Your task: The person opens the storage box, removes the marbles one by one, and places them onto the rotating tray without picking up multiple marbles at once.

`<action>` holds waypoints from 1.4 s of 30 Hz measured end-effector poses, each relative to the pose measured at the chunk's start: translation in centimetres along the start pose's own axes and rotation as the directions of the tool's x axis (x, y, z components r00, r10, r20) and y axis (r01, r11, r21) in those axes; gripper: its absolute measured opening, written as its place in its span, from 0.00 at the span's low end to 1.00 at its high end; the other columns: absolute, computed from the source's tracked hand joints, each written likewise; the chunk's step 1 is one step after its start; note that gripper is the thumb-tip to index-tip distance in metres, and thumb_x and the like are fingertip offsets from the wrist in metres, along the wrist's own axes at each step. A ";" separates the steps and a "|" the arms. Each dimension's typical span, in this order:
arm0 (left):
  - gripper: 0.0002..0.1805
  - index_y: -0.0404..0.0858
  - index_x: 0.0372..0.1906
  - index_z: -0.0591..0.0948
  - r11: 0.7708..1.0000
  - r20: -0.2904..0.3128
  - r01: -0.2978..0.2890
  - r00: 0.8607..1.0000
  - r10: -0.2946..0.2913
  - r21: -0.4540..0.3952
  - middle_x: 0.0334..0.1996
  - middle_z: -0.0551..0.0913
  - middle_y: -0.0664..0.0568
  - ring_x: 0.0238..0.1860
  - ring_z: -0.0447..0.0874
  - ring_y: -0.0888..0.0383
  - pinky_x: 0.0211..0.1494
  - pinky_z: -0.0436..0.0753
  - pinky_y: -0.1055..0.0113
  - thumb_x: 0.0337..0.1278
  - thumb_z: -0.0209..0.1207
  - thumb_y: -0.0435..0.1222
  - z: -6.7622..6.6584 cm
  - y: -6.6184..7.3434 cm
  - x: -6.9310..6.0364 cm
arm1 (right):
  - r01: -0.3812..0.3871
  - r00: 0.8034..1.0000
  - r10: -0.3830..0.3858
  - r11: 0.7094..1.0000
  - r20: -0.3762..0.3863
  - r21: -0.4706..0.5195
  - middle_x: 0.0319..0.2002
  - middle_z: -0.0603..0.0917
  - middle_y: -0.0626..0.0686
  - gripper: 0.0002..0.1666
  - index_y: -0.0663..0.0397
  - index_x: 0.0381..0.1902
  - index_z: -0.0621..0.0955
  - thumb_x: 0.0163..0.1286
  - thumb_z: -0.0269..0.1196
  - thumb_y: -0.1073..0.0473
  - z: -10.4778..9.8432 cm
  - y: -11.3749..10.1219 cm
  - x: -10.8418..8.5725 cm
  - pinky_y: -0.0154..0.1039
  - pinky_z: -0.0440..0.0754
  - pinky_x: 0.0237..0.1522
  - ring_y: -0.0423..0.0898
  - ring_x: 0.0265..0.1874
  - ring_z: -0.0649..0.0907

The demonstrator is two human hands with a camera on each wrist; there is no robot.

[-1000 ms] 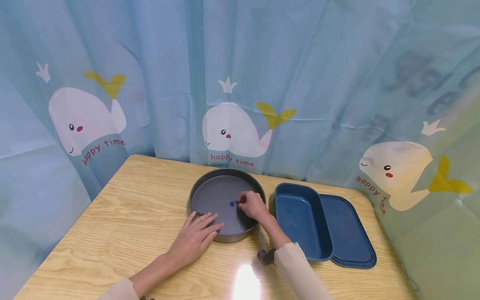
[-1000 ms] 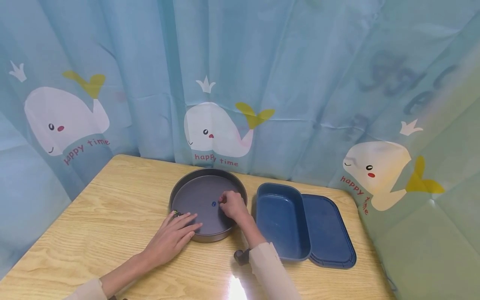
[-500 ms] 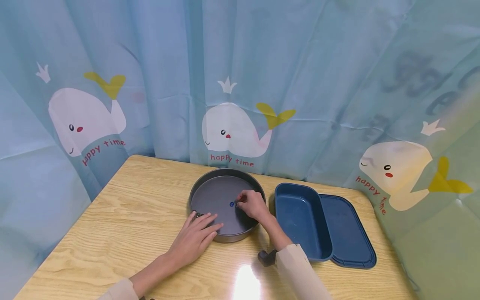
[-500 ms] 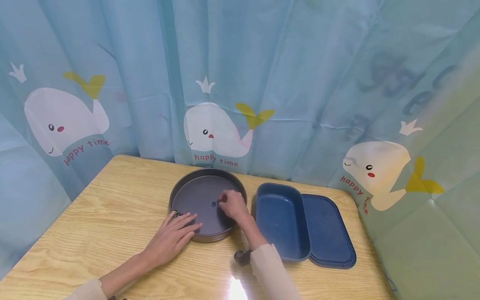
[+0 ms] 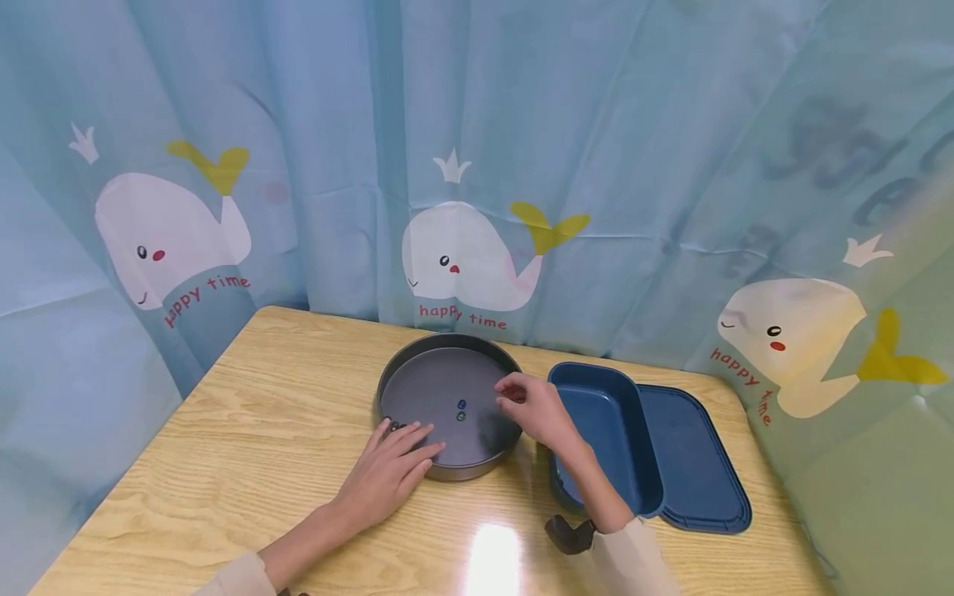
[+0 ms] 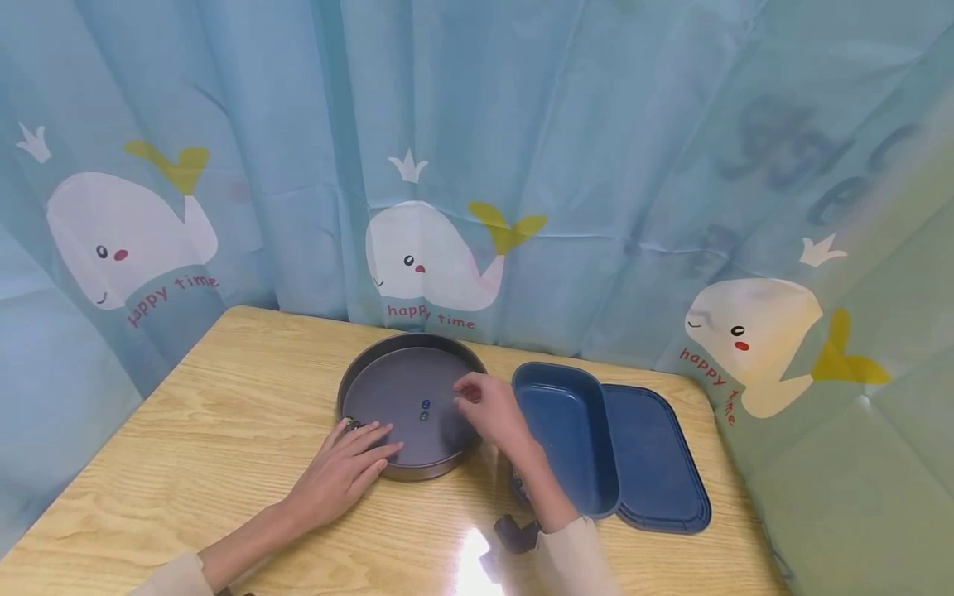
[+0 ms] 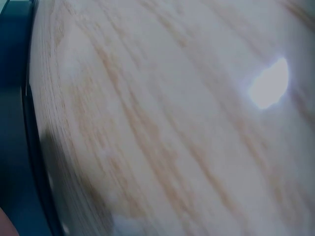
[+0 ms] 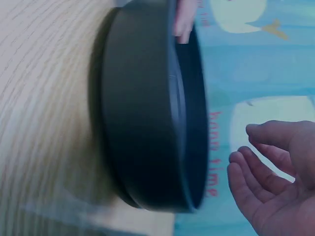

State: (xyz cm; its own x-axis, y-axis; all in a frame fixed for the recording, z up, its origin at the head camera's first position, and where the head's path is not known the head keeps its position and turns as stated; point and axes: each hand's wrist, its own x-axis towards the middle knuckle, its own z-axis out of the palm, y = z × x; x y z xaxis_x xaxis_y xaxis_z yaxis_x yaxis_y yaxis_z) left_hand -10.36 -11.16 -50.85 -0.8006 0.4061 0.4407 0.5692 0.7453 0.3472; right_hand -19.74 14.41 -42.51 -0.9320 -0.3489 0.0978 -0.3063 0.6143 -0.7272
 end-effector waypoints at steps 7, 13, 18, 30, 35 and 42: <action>0.17 0.47 0.60 0.84 1.000 -0.002 -0.007 1.000 0.007 0.004 0.65 0.77 0.45 0.66 0.72 0.43 0.69 0.58 0.34 0.71 0.57 0.40 -0.1 0.1 -0.1 | -0.013 1.000 0.013 0.999 0.009 0.036 0.40 0.86 0.47 0.08 0.54 0.45 0.85 0.68 0.67 0.65 -3.0 -0.2 -2.5 0.44 0.84 0.46 0.46 0.42 0.86; 0.17 0.46 0.60 0.84 1.000 -0.001 -0.004 1.000 0.004 -0.004 0.65 0.77 0.46 0.66 0.72 0.43 0.69 0.58 0.34 0.71 0.57 0.40 -0.1 0.1 -0.1 | -0.021 1.000 0.021 1.000 -0.009 -0.008 0.40 0.86 0.49 0.09 0.52 0.45 0.85 0.68 0.67 0.65 -4.7 0.8 -4.6 0.44 0.84 0.47 0.46 0.42 0.85; 0.17 0.46 0.60 0.84 1.000 -0.001 -0.007 1.000 0.007 -0.009 0.64 0.77 0.46 0.66 0.72 0.43 0.69 0.58 0.34 0.71 0.57 0.40 -0.1 0.2 -0.1 | -0.026 0.999 0.026 0.999 -0.020 -0.030 0.43 0.86 0.49 0.11 0.53 0.47 0.84 0.67 0.68 0.65 -5.6 2.3 -6.3 0.44 0.84 0.47 0.47 0.44 0.85; 0.17 0.46 0.59 0.84 1.000 -0.014 -0.015 1.000 0.015 0.005 0.64 0.77 0.45 0.66 0.72 0.42 0.69 0.58 0.33 0.71 0.57 0.40 -0.1 0.2 0.0 | -0.161 0.986 0.161 0.987 0.033 -0.007 0.41 0.86 0.49 0.14 0.58 0.48 0.84 0.64 0.69 0.68 -5.7 6.0 -8.5 0.40 0.85 0.41 0.47 0.41 0.86; 0.17 0.45 0.59 0.84 1.000 -0.016 -0.012 1.000 0.012 -0.003 0.64 0.77 0.44 0.66 0.72 0.41 0.69 0.58 0.33 0.71 0.57 0.40 -0.1 0.1 0.1 | -0.211 0.974 0.210 0.978 0.088 -0.005 0.41 0.85 0.52 0.15 0.60 0.48 0.83 0.63 0.69 0.68 -5.1 7.3 -8.6 0.41 0.86 0.40 0.50 0.41 0.87; 0.17 0.46 0.60 0.84 1.000 -0.007 -0.008 1.000 0.008 -0.006 0.65 0.77 0.45 0.66 0.72 0.42 0.69 0.57 0.34 0.71 0.57 0.40 0.0 0.1 0.1 | -0.172 0.960 0.175 0.985 0.217 -0.034 0.40 0.85 0.51 0.15 0.59 0.48 0.83 0.63 0.70 0.66 -4.8 8.0 -8.3 0.43 0.85 0.38 0.51 0.41 0.85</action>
State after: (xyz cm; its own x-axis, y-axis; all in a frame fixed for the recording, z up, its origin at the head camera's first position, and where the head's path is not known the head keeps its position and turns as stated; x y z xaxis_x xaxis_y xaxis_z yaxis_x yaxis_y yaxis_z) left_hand -10.35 -11.04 -50.81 -0.7946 0.4083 0.4493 0.5767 0.7390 0.3483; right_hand -15.39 25.60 -45.89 -0.9068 -0.3811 -0.1804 -0.1483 0.6888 -0.7096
